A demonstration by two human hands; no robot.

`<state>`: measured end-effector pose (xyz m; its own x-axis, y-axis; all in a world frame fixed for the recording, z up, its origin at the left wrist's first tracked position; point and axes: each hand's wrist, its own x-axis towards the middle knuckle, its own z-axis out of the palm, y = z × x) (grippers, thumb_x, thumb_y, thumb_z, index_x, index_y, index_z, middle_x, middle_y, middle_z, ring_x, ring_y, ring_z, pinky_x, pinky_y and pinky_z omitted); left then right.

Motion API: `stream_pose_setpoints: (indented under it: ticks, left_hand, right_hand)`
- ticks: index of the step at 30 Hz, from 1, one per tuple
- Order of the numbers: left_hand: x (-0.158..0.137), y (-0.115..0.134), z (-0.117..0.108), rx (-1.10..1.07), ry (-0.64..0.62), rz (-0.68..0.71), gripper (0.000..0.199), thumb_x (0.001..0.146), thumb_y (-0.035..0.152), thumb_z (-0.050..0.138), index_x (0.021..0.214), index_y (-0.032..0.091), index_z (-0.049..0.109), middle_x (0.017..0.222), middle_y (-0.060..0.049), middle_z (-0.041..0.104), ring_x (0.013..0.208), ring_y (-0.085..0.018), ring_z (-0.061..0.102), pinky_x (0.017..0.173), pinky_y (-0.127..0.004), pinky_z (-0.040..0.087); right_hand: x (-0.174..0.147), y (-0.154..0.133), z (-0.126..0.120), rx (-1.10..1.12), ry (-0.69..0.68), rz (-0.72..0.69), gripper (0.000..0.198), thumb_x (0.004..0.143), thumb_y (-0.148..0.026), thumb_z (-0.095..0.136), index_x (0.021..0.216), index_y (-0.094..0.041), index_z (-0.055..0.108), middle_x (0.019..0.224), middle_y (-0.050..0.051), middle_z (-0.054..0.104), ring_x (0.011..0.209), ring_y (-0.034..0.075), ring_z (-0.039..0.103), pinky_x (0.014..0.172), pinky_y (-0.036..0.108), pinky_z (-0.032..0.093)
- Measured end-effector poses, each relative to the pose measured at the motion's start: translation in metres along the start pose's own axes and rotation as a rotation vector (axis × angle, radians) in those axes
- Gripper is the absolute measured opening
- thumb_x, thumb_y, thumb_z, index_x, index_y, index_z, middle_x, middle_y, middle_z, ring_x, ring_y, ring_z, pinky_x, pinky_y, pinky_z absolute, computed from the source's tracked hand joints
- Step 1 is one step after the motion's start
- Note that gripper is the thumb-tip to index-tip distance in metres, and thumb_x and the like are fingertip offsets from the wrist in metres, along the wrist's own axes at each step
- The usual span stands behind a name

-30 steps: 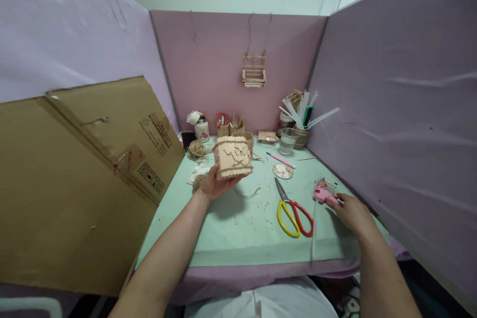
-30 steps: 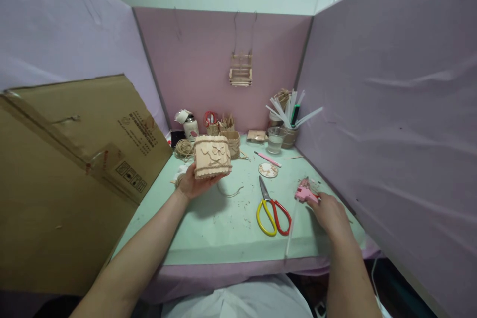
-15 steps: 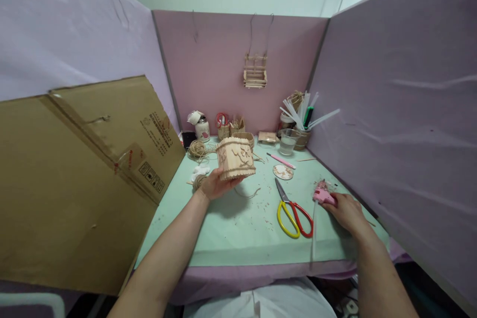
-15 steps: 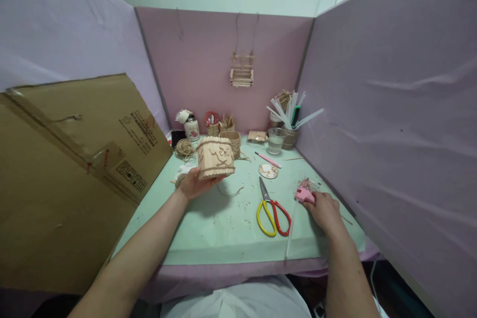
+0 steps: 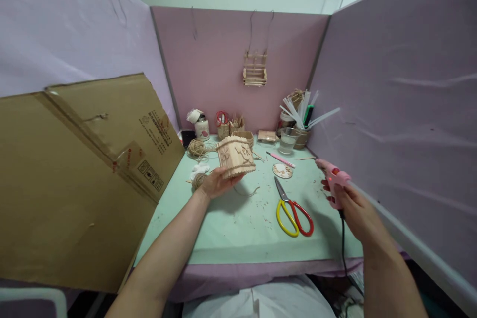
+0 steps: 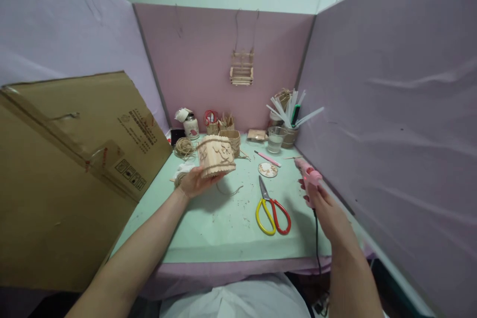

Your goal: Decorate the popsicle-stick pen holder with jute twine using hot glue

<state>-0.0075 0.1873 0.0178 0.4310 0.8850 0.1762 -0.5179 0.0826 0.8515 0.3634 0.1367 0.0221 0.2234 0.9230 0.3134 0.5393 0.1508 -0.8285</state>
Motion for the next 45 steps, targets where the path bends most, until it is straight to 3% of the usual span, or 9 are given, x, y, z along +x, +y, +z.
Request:
stream_pose_setpoints:
  ticks: [4,7,12,17,21,25,34,45]
  left_hand:
    - [0.001,-0.003,0.003,-0.004,0.111,-0.012,0.065,0.069,0.042,0.075,0.127,0.019,0.057,0.145,-0.01,0.05,0.142,-0.034,0.034,0.12,-0.049,0.026]
    - [0.004,-0.006,0.007,0.014,0.207,0.011,0.071,0.063,0.038,0.081,0.127,0.021,0.056,0.143,-0.009,0.053,0.14,-0.035,0.036,0.118,-0.049,0.029]
    - [0.01,-0.012,0.018,0.058,0.217,0.065,0.09,0.054,0.04,0.088,0.133,0.026,0.048,0.144,-0.01,0.051,0.138,-0.036,0.039,0.114,-0.05,0.033]
    - [0.015,-0.021,0.023,0.119,0.295,0.154,0.113,0.058,0.032,0.086,0.149,0.027,0.02,0.143,-0.012,0.05,0.131,-0.032,0.049,0.112,-0.048,0.036]
    - [0.014,-0.026,0.023,0.244,0.46,0.135,0.125,0.058,0.03,0.087,0.153,0.028,0.005,0.147,-0.014,0.045,0.132,-0.032,0.047,0.112,-0.047,0.035]
    - [0.011,-0.023,0.026,0.316,0.5,0.101,0.139,0.054,0.03,0.09,0.153,0.027,-0.007,0.15,-0.02,0.039,0.134,-0.031,0.046,0.111,-0.047,0.034]
    - [0.012,-0.026,0.027,0.389,0.487,0.135,0.142,0.053,0.033,0.091,0.153,0.023,-0.009,0.153,-0.022,0.033,0.136,-0.031,0.042,0.113,-0.045,0.033]
    - [0.007,-0.018,0.038,0.402,0.487,0.11,0.145,0.051,0.034,0.092,0.153,0.022,-0.011,0.153,-0.024,0.032,0.138,-0.033,0.04,0.113,-0.047,0.032]
  right_hand:
    - [-0.023,-0.029,0.024,0.404,-0.093,0.069,0.048,0.088,-0.06,0.047,0.106,-0.021,0.068,0.113,0.013,0.07,0.089,0.024,0.068,0.07,0.032,0.056]
    - [-0.042,-0.055,0.042,0.489,-0.189,0.023,0.05,0.087,-0.064,0.048,0.1,-0.021,0.07,0.108,0.013,0.071,0.079,0.022,0.067,0.066,0.032,0.054]
    - [-0.065,-0.086,0.067,0.512,-0.259,-0.046,0.057,0.084,-0.069,0.049,0.101,-0.019,0.07,0.1,0.013,0.072,0.072,0.02,0.06,0.055,0.028,0.047]
    - [-0.07,-0.08,0.089,0.399,-0.254,-0.07,0.06,0.087,-0.067,0.044,0.108,-0.016,0.068,0.097,0.011,0.07,0.062,0.015,0.05,0.054,0.028,0.043]
    - [-0.068,-0.069,0.101,0.313,-0.244,-0.113,0.057,0.092,-0.063,0.038,0.11,-0.016,0.067,0.083,0.007,0.066,0.063,0.016,0.048,0.059,0.029,0.044]
    - [-0.065,-0.068,0.108,0.291,-0.219,-0.157,0.053,0.094,-0.06,0.038,0.11,-0.017,0.066,0.082,0.006,0.064,0.065,0.017,0.05,0.059,0.03,0.044]
    - [-0.061,-0.066,0.113,0.236,-0.174,-0.209,0.053,0.093,-0.06,0.037,0.105,-0.016,0.066,0.076,0.004,0.058,0.063,0.017,0.05,0.057,0.029,0.042]
    - [-0.06,-0.066,0.114,0.208,-0.175,-0.21,0.055,0.093,-0.061,0.036,0.106,-0.017,0.065,0.084,0.006,0.063,0.065,0.017,0.052,0.058,0.03,0.043]
